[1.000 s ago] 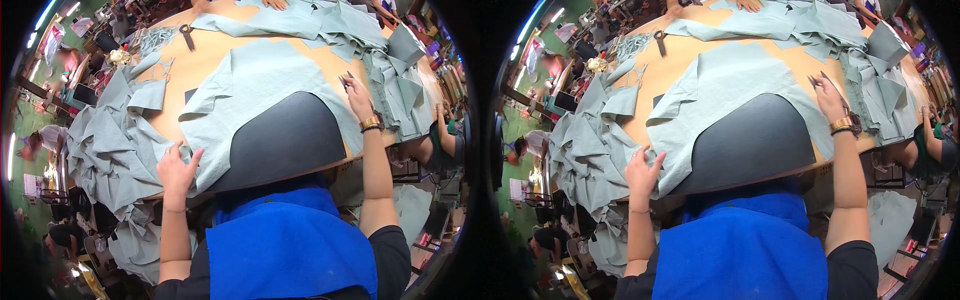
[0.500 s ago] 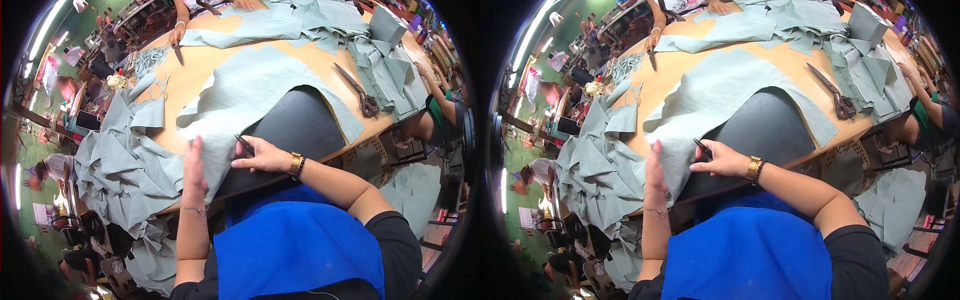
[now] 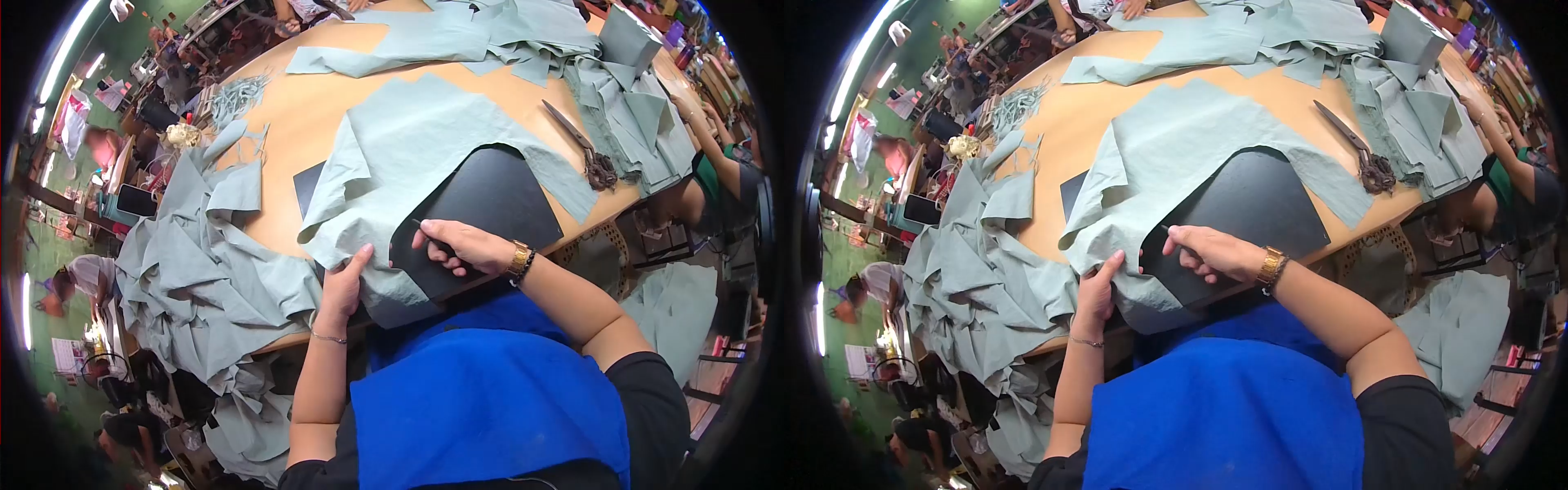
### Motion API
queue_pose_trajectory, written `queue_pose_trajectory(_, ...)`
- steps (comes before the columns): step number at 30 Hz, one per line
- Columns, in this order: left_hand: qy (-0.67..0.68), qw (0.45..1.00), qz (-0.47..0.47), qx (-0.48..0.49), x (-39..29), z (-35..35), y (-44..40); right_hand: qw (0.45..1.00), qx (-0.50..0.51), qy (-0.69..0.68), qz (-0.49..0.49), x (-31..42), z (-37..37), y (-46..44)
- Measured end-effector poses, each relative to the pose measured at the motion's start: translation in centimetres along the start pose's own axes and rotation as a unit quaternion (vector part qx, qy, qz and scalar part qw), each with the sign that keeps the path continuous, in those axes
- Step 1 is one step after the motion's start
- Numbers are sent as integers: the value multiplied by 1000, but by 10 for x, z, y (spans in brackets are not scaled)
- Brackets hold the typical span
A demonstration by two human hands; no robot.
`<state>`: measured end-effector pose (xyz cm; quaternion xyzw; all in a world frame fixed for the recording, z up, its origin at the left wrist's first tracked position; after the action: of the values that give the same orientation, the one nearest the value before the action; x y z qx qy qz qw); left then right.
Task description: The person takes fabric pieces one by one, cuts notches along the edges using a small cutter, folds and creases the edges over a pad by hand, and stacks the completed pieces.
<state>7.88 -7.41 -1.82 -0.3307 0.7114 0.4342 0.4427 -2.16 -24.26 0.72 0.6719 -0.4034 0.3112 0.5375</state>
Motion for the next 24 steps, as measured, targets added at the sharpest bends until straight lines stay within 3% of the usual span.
queue_pose_trajectory(11, -6, 990, -121, -69, -4, 11, 2, 994, 58, -74, -56, -4, -29, -18)
queue_pose_trajectory(17, 19, 997, -67, -31, 8, 13, -2, 992, 58, -109, -31, -5, -25, -19)
queue_pose_trajectory(24, 7, 995, -93, -43, 7, 15, -4, 992, 60, -100, -47, -2, -29, -19)
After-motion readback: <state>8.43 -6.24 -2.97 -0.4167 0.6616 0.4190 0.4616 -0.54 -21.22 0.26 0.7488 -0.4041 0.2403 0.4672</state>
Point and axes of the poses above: each hand's wrist, its own y-axis away from the middle knuckle, its own z-axis out of the back of the hand, x = y × z, the point moved 8 cm from there along -y, towards the middle knuckle, and after that the axes turned 7 degrees about -x, right-handed, at the moved point
